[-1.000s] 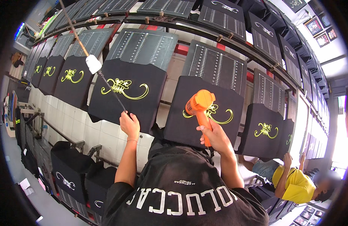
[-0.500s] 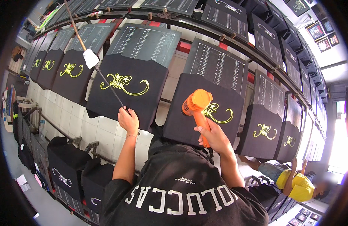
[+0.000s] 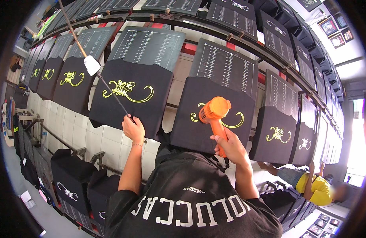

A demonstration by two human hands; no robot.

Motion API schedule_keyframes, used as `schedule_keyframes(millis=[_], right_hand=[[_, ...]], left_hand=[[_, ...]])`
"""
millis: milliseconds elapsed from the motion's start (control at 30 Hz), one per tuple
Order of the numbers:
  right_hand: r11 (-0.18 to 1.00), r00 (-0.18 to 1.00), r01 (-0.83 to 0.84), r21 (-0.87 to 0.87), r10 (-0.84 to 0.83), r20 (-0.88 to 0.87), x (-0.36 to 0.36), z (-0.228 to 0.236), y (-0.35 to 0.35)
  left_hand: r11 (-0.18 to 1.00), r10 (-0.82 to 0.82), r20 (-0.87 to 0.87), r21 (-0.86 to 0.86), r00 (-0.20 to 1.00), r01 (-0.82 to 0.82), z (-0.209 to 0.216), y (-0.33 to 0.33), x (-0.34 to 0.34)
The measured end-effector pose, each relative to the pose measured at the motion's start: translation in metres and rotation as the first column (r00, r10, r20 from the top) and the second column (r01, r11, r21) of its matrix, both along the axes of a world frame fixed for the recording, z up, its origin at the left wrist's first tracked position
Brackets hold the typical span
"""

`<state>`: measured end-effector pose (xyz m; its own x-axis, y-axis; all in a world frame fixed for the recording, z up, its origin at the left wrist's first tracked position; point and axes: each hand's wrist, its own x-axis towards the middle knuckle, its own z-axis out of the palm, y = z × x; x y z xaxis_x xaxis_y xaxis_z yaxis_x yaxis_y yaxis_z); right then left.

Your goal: The person dries yellow ink designs on black t-shirts using a heat gun. They hold the heat gun close to the graphics on several mounted shirts one by one, occasionally touching the fabric with their hand.

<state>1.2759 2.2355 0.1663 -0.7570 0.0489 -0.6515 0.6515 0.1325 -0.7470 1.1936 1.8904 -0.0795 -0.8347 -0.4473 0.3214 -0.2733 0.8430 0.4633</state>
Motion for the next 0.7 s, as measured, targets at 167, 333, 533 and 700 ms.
schedule_keyframes(millis=[167,333,533,700], right_hand=[[0.999,0.997,0.048,0.014,-0.047,-0.067,0.0,-0.006,0.012],[0.996,0.996,0.064,0.06,-0.059,-0.072,-0.004,-0.009,0.021],[0.995,0.993,0.092,0.033,-0.089,-0.079,-0.009,-0.011,0.018],[0.998,0.995,0.061,-0.03,-0.063,-0.076,-0.01,-0.013,0.017]], left_hand=[[1.0,-0.007,-0.012,0.006,1.0,0.007,0.003,0.002,-0.001],[1.0,-0.014,0.004,0.009,1.0,0.014,0.001,0.0,0.0],[1.0,-0.024,-0.008,0.004,1.0,0.024,0.0,0.0,-0.001],[1.0,-0.016,-0.021,-0.021,1.0,0.016,0.002,0.001,-0.001]])
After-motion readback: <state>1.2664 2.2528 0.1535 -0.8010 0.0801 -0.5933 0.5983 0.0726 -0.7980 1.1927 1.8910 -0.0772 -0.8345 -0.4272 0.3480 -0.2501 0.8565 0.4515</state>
